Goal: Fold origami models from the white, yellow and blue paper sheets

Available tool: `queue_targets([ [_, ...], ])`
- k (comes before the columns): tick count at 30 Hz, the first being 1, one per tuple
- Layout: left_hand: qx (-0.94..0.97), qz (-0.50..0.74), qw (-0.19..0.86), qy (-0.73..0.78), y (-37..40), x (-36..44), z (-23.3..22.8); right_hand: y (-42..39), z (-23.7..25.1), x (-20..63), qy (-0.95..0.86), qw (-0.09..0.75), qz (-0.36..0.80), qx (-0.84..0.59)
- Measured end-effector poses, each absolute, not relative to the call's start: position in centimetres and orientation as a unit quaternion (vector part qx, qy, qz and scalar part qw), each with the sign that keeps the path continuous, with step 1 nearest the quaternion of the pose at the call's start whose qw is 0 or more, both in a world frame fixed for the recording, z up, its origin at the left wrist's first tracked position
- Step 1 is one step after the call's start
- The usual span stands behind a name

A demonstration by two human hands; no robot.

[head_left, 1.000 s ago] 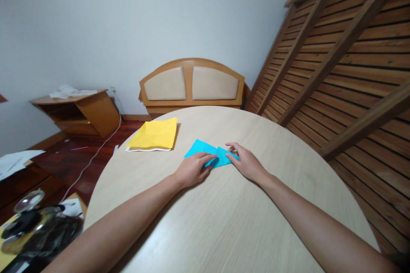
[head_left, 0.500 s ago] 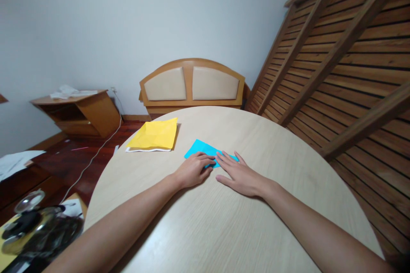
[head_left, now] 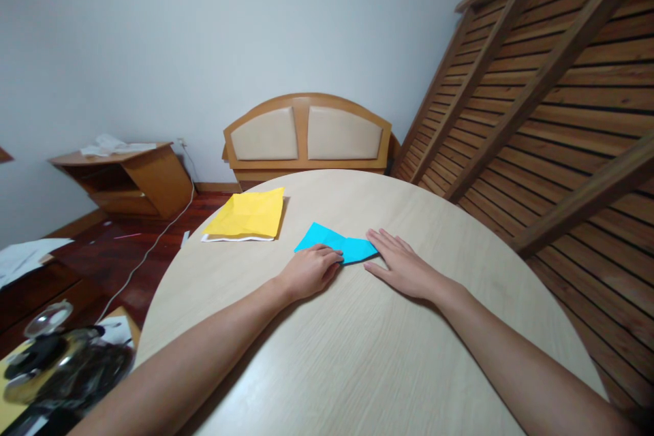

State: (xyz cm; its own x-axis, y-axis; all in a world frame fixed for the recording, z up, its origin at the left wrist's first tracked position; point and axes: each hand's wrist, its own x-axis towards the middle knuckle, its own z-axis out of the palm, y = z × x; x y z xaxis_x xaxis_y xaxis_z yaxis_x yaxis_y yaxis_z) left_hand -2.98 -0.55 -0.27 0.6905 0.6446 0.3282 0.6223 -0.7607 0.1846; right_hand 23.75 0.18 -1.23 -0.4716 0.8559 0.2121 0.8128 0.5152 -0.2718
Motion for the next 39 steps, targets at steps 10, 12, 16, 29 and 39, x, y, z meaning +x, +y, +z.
queue_targets([
  [10, 0.907, 0.182, 0.037, 0.379, -0.4, -3.6, 0.0, 0.9, 1.3, 24.1, -0.859, 0.288, 0.122, -0.406],
  [12, 0.905, 0.177, 0.031, 0.386, -0.6, -3.6, 0.2, 0.7, 1.5, 23.9, -0.865, 0.285, 0.114, -0.397],
  [16, 0.911, 0.178, 0.012, 0.372, -1.3, -3.2, 0.9, 0.3, 1.7, 23.5, -0.87, 0.296, 0.111, -0.379],
  [29, 0.895, 0.226, 0.004, 0.384, -1.3, -3.1, 0.4, -0.7, 1.3, 21.5, -0.796, 0.391, 0.262, -0.38],
  [39, 0.808, 0.366, 0.181, 0.424, -2.6, -2.0, 1.3, -1.2, 1.4, 20.2, -0.716, 0.489, 0.352, -0.353],
])
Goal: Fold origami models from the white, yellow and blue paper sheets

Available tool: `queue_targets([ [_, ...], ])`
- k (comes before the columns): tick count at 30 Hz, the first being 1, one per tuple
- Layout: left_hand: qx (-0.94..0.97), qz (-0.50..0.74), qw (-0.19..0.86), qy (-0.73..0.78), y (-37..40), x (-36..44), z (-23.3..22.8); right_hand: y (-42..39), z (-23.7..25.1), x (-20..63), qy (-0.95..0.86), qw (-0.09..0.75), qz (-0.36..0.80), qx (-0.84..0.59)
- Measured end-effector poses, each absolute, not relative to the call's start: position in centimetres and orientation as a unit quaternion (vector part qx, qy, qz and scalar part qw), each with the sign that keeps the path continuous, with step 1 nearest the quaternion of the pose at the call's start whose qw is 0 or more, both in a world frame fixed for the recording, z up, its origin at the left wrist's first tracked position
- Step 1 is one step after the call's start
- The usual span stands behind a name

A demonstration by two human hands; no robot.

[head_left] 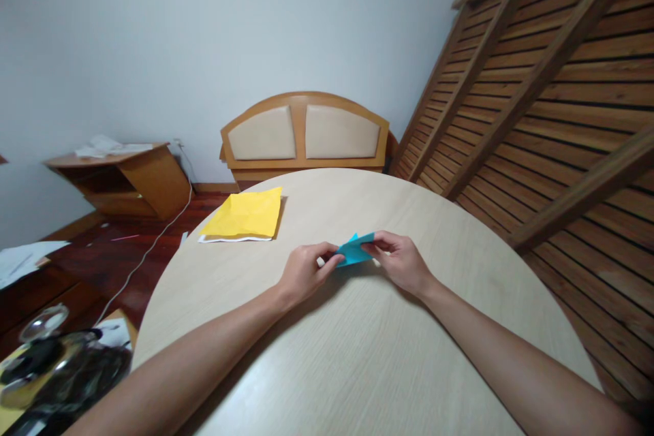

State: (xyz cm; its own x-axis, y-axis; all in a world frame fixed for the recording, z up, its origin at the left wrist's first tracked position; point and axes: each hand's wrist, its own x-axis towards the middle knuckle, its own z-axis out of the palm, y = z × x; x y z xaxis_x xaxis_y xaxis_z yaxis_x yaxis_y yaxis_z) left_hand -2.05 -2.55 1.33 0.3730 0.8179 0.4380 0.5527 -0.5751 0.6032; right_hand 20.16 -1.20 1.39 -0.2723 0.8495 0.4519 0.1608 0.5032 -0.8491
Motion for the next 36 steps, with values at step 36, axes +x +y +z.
queue_targets([
  [36, 0.923, 0.294, 0.191, 0.158, -0.9, -3.5, 0.1, 0.3, 0.8, 23.4, -0.899, 0.246, 0.117, -0.343],
])
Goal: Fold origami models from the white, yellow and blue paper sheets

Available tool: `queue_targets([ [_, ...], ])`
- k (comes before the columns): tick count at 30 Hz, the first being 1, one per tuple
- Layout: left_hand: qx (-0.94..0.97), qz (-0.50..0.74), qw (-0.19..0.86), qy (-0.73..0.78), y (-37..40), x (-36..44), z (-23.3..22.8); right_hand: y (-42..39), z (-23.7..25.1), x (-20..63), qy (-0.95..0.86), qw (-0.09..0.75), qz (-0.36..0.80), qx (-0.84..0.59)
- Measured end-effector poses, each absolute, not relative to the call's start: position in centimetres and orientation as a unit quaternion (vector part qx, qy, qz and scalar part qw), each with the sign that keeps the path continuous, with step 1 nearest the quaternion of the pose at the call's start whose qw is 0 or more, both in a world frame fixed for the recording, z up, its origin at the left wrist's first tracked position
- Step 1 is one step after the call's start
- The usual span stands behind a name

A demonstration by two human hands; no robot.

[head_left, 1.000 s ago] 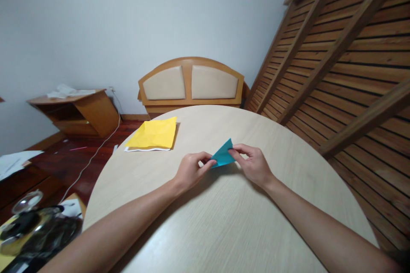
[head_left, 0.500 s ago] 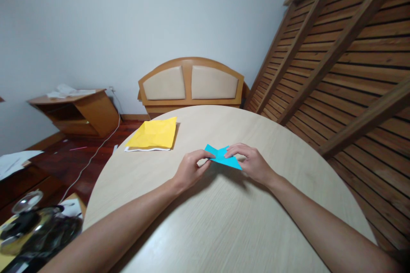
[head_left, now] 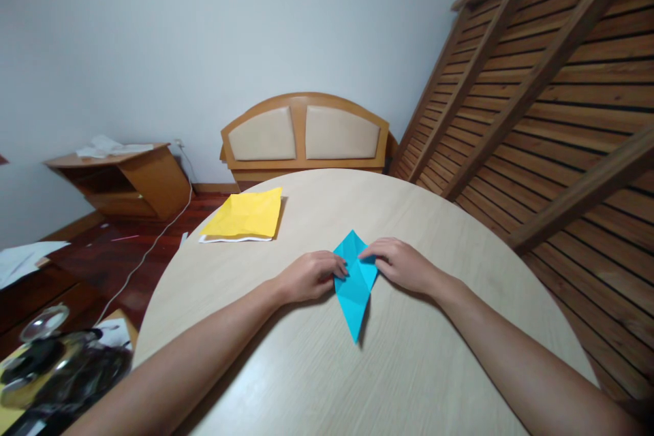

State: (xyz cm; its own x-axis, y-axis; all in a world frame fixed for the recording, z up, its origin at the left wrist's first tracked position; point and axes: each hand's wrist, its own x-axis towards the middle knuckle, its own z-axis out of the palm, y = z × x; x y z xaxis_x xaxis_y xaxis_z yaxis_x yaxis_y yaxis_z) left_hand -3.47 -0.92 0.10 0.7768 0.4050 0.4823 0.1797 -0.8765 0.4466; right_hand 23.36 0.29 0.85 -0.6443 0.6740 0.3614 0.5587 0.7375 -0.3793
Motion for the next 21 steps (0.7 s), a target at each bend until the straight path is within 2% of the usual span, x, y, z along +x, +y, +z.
queue_targets([
  [3, 0.927, 0.276, 0.216, 0.13, -1.0, -3.3, 0.1, 0.5, 0.0, 23.1, -0.846, 0.304, 0.128, -0.419],
  [5, 0.931, 0.261, 0.224, 0.121, -1.2, -3.2, 0.2, 0.6, -0.8, 23.0, -0.811, 0.329, 0.183, -0.447],
  [9, 0.94, 0.238, 0.202, 0.137, -1.3, -3.3, 0.6, 0.8, -1.5, 23.0, -0.773, 0.339, 0.287, -0.454],
  [15, 0.933, 0.245, 0.119, 0.237, -0.6, -4.0, 0.5, 0.7, -0.5, 23.1, -0.739, 0.374, 0.346, -0.441],
  [18, 0.921, 0.242, 0.103, 0.287, -0.2, -4.3, 0.2, 0.7, -0.4, 23.2, -0.724, 0.366, 0.4, -0.427],
  [21, 0.911, 0.224, 0.102, 0.33, -0.2, -4.3, 0.2, 0.5, -0.3, 23.2, -0.724, 0.357, 0.409, -0.425],
])
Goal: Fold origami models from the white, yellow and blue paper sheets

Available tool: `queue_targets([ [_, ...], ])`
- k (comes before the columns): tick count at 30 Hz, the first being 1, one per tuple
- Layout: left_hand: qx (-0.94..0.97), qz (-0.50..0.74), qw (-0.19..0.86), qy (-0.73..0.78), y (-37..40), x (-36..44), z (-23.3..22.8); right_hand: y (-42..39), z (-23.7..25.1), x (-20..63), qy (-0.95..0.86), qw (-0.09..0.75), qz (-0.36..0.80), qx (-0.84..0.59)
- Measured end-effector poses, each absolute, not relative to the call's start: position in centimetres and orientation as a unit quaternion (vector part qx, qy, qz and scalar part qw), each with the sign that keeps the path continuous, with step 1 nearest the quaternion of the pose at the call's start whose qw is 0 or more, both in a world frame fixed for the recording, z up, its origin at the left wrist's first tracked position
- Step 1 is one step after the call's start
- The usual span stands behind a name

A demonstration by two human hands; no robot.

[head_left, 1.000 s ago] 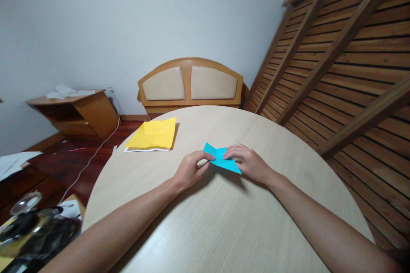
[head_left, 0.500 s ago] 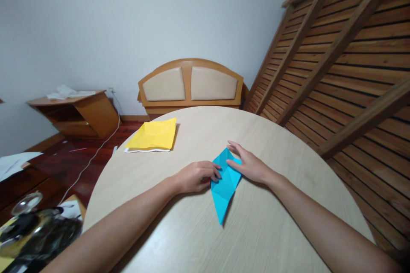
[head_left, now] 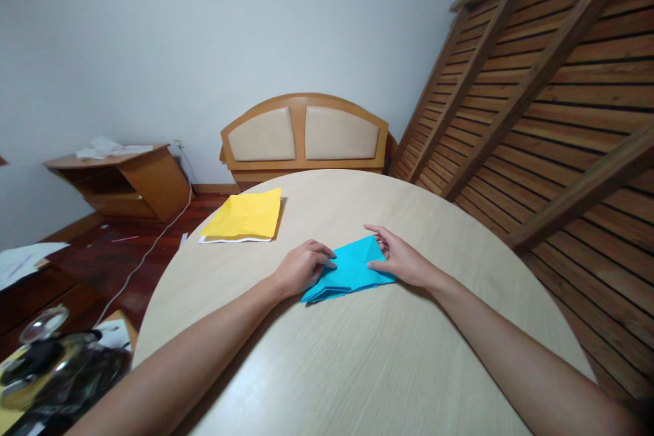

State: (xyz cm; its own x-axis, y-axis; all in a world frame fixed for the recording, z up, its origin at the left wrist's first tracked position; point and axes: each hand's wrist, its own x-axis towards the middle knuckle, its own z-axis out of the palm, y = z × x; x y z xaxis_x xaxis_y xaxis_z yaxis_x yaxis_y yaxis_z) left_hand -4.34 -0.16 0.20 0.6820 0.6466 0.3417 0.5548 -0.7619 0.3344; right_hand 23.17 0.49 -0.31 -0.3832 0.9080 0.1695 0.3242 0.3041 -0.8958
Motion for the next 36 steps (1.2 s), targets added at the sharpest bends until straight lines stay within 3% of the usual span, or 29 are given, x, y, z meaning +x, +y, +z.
queue_targets([
  [8, 0.929, 0.189, 0.076, 0.309, -1.4, -3.6, 1.3, -0.2, 0.6, 22.1, -0.758, 0.383, 0.345, -0.399],
  [16, 0.907, 0.2, 0.084, 0.361, -1.4, -3.3, 0.6, -0.1, 0.2, 22.6, -0.831, 0.3, 0.301, -0.358],
  [22, 0.925, 0.182, 0.079, 0.325, -0.8, -3.6, -0.3, -0.8, 1.5, 22.3, -0.902, 0.232, 0.195, -0.309],
  [36, 0.904, 0.132, -0.013, 0.406, -1.2, -3.6, 0.0, -0.8, 0.5, 21.6, -0.911, 0.214, 0.126, -0.33],
])
